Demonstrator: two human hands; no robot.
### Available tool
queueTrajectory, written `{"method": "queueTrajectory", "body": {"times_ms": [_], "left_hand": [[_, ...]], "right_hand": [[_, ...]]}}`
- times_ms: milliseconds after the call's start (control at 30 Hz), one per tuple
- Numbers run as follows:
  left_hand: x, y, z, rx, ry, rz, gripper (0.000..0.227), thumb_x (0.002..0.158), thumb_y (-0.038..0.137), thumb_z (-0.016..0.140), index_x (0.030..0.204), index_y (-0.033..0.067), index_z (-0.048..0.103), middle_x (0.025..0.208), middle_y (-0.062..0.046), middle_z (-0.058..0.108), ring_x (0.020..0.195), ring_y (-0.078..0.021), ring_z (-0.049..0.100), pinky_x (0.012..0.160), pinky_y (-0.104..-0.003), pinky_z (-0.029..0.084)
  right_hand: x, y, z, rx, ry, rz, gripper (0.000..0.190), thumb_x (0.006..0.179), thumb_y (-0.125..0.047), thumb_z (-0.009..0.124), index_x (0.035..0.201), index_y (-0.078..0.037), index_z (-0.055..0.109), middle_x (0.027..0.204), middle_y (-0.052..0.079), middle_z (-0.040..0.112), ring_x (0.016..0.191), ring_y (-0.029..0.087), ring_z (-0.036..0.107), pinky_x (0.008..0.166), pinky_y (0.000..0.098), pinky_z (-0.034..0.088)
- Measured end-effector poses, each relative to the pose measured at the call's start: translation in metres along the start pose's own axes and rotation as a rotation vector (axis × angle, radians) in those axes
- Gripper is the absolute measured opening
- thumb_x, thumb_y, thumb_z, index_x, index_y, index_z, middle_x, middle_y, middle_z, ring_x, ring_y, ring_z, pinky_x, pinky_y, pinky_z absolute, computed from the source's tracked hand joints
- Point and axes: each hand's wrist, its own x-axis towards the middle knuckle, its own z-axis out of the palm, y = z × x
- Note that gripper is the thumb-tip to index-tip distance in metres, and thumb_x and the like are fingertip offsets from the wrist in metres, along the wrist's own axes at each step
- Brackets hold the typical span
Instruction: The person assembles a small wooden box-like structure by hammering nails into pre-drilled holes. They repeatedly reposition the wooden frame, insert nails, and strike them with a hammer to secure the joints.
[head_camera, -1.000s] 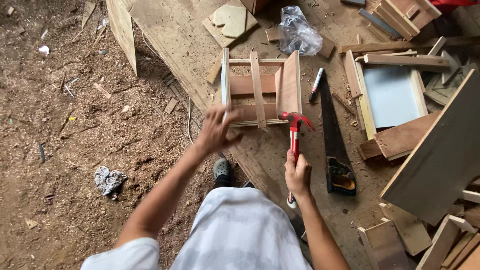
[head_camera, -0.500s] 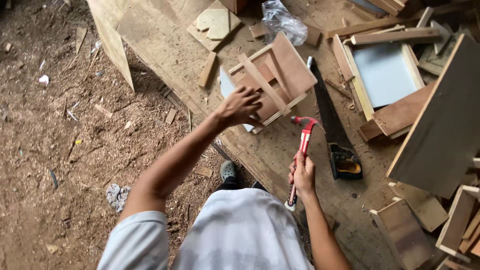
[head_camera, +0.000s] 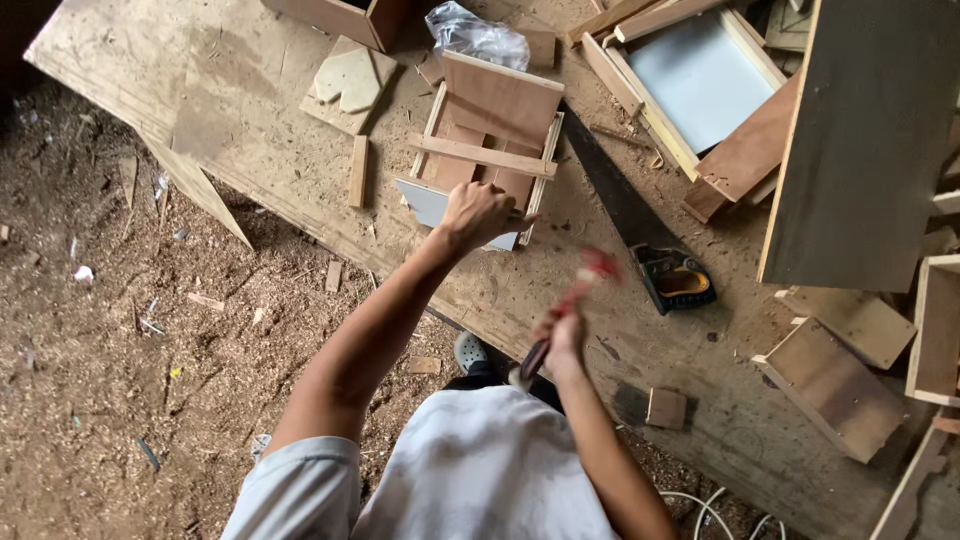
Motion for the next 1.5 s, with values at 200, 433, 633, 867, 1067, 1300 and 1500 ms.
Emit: {"method": "queueTrajectory", "body": {"times_ms": [200,433,633,867,1067,1300,1500], "left_hand": [[-0.004,-0.004,-0.006,-0.052,0.025,0.026,0.074,0.102,0.07,0.048,0.051,0.0163,0.048,0.044,0.009,0.034,0.037,-0.0058,0.026,0.035,-0.029,0.028],[0.003,0.015,-0.011,-0.077,-0.035,-0.015,0.075,0.101,0.072,0.045,0.051,0.0163,0.051,0.042,0.007,0.037,0.035,-0.0058,0.028,0.035,-0.03,0.027],[0.001,0.0,-0.001,-0.032,-0.091,0.064,0.067,0.091,0.068,0.063,0.06,0.0079,0.062,0.05,0.002,0.048,0.04,-0.009,0.033,0.036,-0.029,0.027],[0.006,-0.03,0.024,-0.022,-0.177,0.133,0.019,0.09,0.025,0.078,0.09,0.0064,0.077,0.074,-0.007,0.074,0.048,-0.0108,0.058,0.036,-0.028,0.044],[0.002,-0.025,-0.002,-0.004,-0.212,0.121,0.025,0.089,0.03,0.081,0.093,0.0055,0.077,0.075,-0.009,0.074,0.051,-0.0115,0.059,0.039,-0.029,0.048],[-0.006,-0.034,-0.071,-0.497,-0.156,-0.288,0.035,0.085,0.035,0.084,0.105,0.0077,0.077,0.08,-0.012,0.077,0.055,-0.0157,0.066,0.05,-0.03,0.058],[-0.035,-0.014,-0.043,-1.46,0.596,-0.21,0.023,0.087,0.022,0.085,0.103,0.006,0.079,0.107,-0.017,0.078,0.093,-0.0187,0.082,0.079,-0.035,0.066]], "right_hand": [[-0.028,-0.004,0.024,0.007,-0.149,-0.037,0.048,0.104,-0.056,0.042,0.077,-0.016,0.046,0.051,-0.008,0.035,0.037,0.008,0.03,0.034,0.0255,0.028],[-0.021,-0.004,0.038,-0.126,-0.24,0.022,0.052,0.108,-0.053,0.036,0.075,-0.014,0.042,0.051,-0.005,0.035,0.036,0.01,0.029,0.033,0.0264,0.026],[-0.018,-0.033,0.026,0.086,0.239,-0.169,0.044,0.107,-0.051,0.038,0.08,-0.017,0.042,0.053,-0.007,0.04,0.04,0.008,0.036,0.036,0.026,0.035],[-0.029,0.008,0.036,-0.211,-0.219,-0.023,0.047,0.106,-0.053,0.042,0.079,-0.014,0.043,0.052,-0.003,0.038,0.036,0.012,0.032,0.032,0.0308,0.029],[0.001,-0.015,-0.006,-0.006,0.048,-0.02,0.042,0.105,-0.053,0.047,0.085,-0.017,0.045,0.057,-0.003,0.038,0.042,0.012,0.035,0.039,0.0306,0.032],[-0.009,-0.03,-0.023,-0.077,0.055,-0.131,0.039,0.102,-0.049,0.054,0.085,-0.016,0.045,0.057,-0.002,0.037,0.042,0.013,0.033,0.041,0.032,0.033],[-0.027,-0.06,0.002,-0.258,0.032,-0.291,0.039,0.105,-0.043,0.051,0.083,-0.011,0.044,0.055,-0.002,0.04,0.037,0.011,0.036,0.034,0.0305,0.032]]}}
